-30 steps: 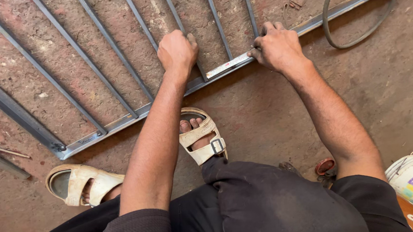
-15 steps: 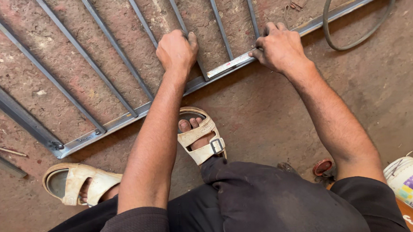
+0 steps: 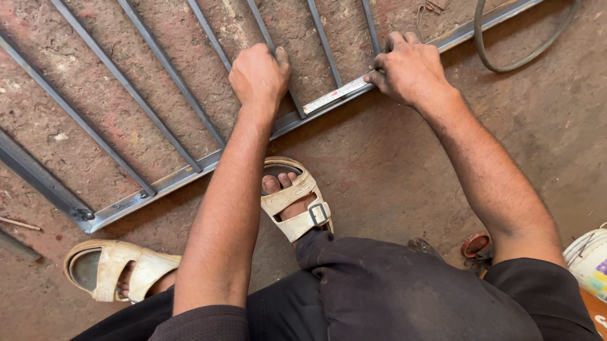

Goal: The person measures the spacing of vertical metal bars on a horizontal frame using a tape measure. They then use a welding torch to tack weld the bars to the frame at measured intervals. The person repeatedly measures and welds along the length of the frame.

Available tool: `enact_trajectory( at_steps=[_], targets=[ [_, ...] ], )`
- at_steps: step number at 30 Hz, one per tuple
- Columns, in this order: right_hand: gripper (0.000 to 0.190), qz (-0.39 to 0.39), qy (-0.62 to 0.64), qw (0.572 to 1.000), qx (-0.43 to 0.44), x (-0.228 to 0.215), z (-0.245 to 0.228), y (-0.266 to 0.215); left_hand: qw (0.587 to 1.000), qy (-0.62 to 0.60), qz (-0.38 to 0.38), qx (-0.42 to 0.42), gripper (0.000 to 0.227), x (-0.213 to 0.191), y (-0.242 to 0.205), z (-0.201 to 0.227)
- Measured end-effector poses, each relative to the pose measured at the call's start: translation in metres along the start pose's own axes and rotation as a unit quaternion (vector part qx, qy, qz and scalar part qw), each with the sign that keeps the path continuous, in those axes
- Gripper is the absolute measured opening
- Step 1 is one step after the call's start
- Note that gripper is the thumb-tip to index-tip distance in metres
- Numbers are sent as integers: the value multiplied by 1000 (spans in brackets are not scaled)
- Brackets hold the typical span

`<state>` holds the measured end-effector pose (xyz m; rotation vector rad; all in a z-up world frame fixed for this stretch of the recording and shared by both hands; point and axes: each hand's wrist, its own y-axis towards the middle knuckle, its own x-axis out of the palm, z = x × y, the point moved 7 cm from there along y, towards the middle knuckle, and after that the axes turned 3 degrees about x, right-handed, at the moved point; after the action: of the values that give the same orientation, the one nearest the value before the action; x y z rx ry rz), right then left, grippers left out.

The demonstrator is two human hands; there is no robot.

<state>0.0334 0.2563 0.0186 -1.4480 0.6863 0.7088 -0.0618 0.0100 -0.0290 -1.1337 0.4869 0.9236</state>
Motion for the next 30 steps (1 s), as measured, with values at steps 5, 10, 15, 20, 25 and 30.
enact_trajectory(
  at_steps=[5,10,15,20,25,30],
  targets=[
    [39,43,7,999,-17,-9,-1,-2,999,-14,30,19,35,-7,-3,1],
    [40,33,16,999,-13,-4,2,-1,1000,-18,18,5,37,-15,-5,5],
    [36,63,98,993,14,-35,13,-13,999,-41,12,5,64,-40,-7,11],
    [34,34,99,994,-21,-43,-30,-15,987,-39,150,41,55,-79,-21,-20],
    [34,31,75,996,-42,-42,-69,-4,994,43,99,6,55,-62,-26,-67],
    [36,12,57,997,-47,-32,-82,-2,987,-5,122,103,42,-44,-23,-68]
  ],
)
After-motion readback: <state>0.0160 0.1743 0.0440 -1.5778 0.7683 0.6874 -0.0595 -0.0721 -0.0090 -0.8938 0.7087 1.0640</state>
